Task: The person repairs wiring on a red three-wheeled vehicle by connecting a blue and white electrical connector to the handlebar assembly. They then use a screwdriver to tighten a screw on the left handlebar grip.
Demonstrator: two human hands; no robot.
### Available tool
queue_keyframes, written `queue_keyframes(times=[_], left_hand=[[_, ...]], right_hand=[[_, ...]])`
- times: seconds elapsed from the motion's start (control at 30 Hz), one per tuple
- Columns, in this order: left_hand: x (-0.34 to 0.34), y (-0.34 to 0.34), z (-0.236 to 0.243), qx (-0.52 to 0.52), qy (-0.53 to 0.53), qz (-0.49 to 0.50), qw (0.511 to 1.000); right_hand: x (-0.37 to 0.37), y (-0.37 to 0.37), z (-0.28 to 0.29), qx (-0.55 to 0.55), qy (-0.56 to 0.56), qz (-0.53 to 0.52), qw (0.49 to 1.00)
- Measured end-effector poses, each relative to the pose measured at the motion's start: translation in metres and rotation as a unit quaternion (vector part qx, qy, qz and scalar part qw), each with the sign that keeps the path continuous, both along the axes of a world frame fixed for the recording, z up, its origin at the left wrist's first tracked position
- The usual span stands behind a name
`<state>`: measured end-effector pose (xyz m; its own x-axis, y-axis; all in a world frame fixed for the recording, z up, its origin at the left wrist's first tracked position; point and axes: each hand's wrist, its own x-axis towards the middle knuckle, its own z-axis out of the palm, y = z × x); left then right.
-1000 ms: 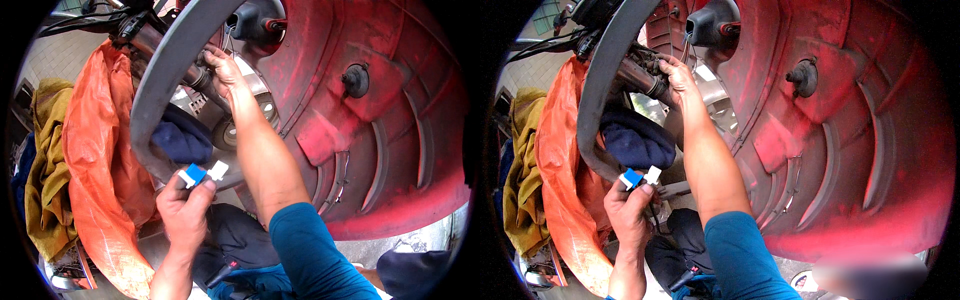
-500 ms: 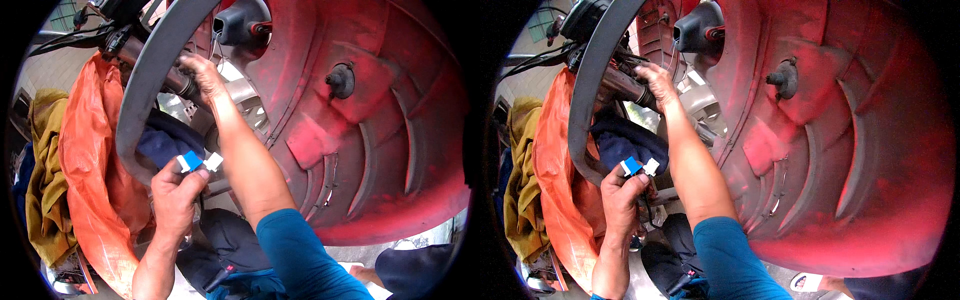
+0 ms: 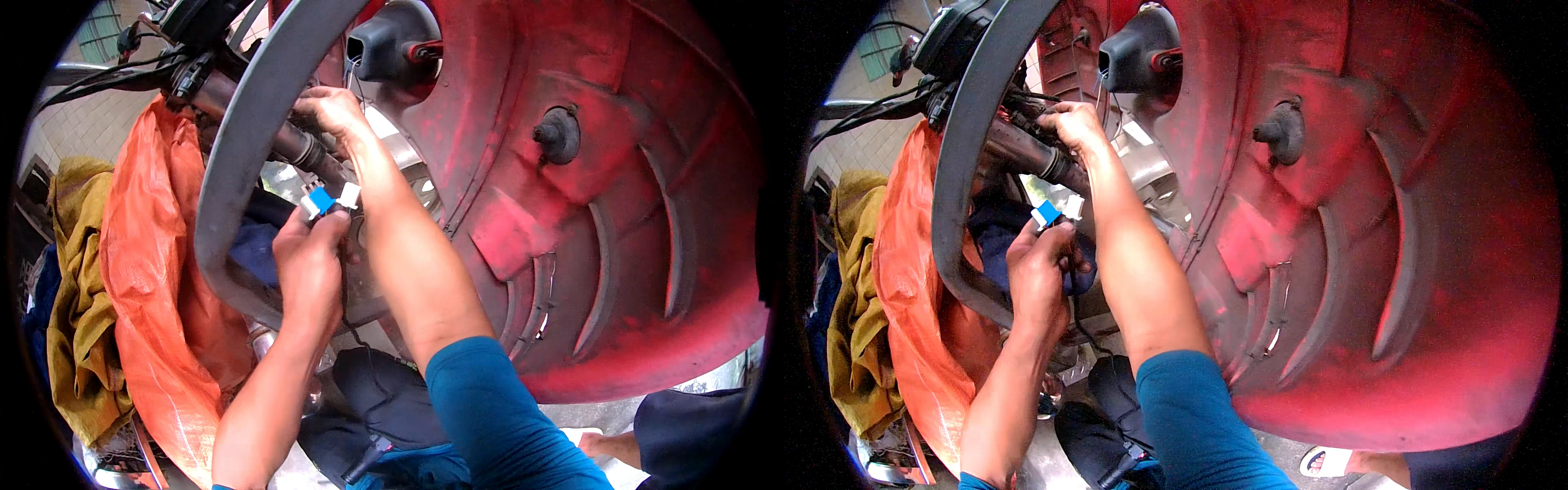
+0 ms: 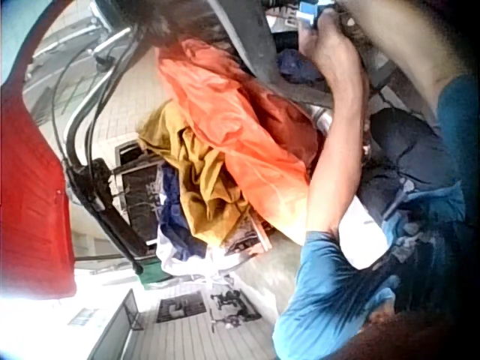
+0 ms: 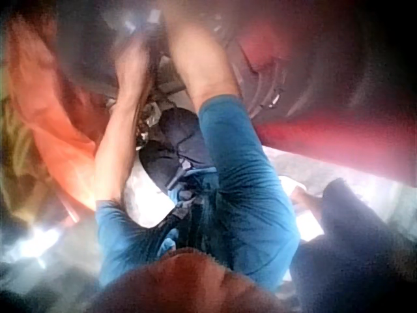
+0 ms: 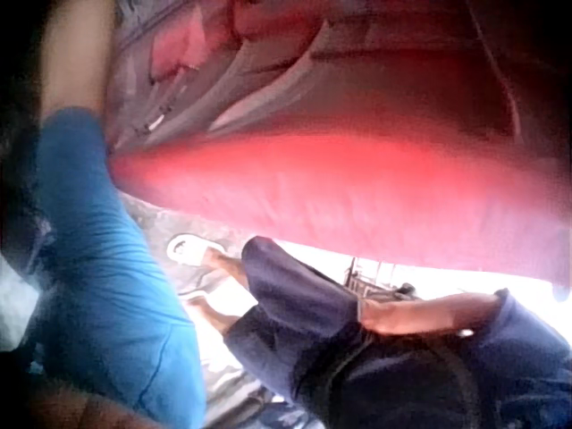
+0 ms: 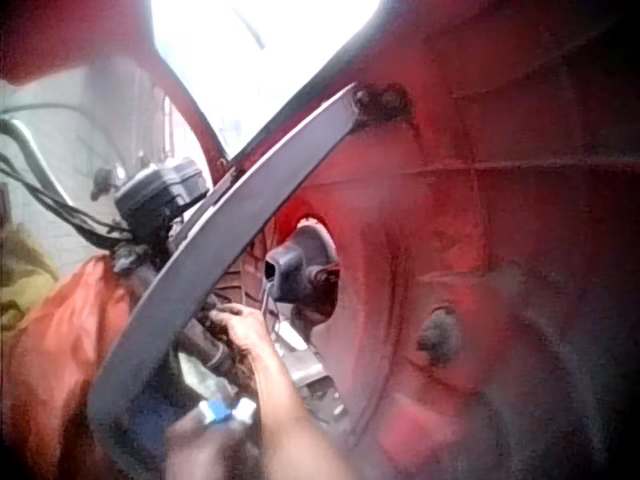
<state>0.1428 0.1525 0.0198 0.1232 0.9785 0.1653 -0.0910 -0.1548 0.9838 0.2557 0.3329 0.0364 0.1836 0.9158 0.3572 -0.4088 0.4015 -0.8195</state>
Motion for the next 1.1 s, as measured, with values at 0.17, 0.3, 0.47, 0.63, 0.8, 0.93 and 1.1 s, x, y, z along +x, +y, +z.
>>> queue_keyframes(times=[0.17, 0.3, 0.47, 0.63, 0.8, 0.93, 1.1], left_hand=[[0.012, 0.023, 0.001, -0.069, -0.089, 0.024, 0.993], [0.004, 0.037, -0.015, -0.034, -0.072, 0.011, 0.997], [0.001, 0.036, -0.015, -0.011, -0.089, 0.01, 0.996], [-0.005, 0.038, -0.016, -0.038, -0.155, 0.03, 0.987], [-0.009, 0.037, -0.016, -0.026, -0.153, 0.062, 0.986], [-0.012, 0.037, -0.017, -0.019, -0.147, 0.055, 0.987], [-0.009, 0.035, -0.015, -0.021, -0.176, 0.051, 0.983]], right_hand=[[0.007, 0.008, -0.002, 0.01, 0.018, -0.013, 1.0], [-0.001, 0.012, -0.004, 0.022, 0.056, 0.013, 0.998], [0.011, 0.014, -0.006, 0.024, 0.025, 0.049, 0.998], [0.01, 0.013, -0.009, 0.016, 0.036, 0.071, 0.997], [0.011, 0.017, -0.01, 0.046, 0.005, 0.047, 0.998], [0.009, 0.023, -0.011, 0.055, 0.002, 0.04, 0.998], [0.005, 0.013, -0.01, 0.036, -0.019, -0.008, 0.999]])
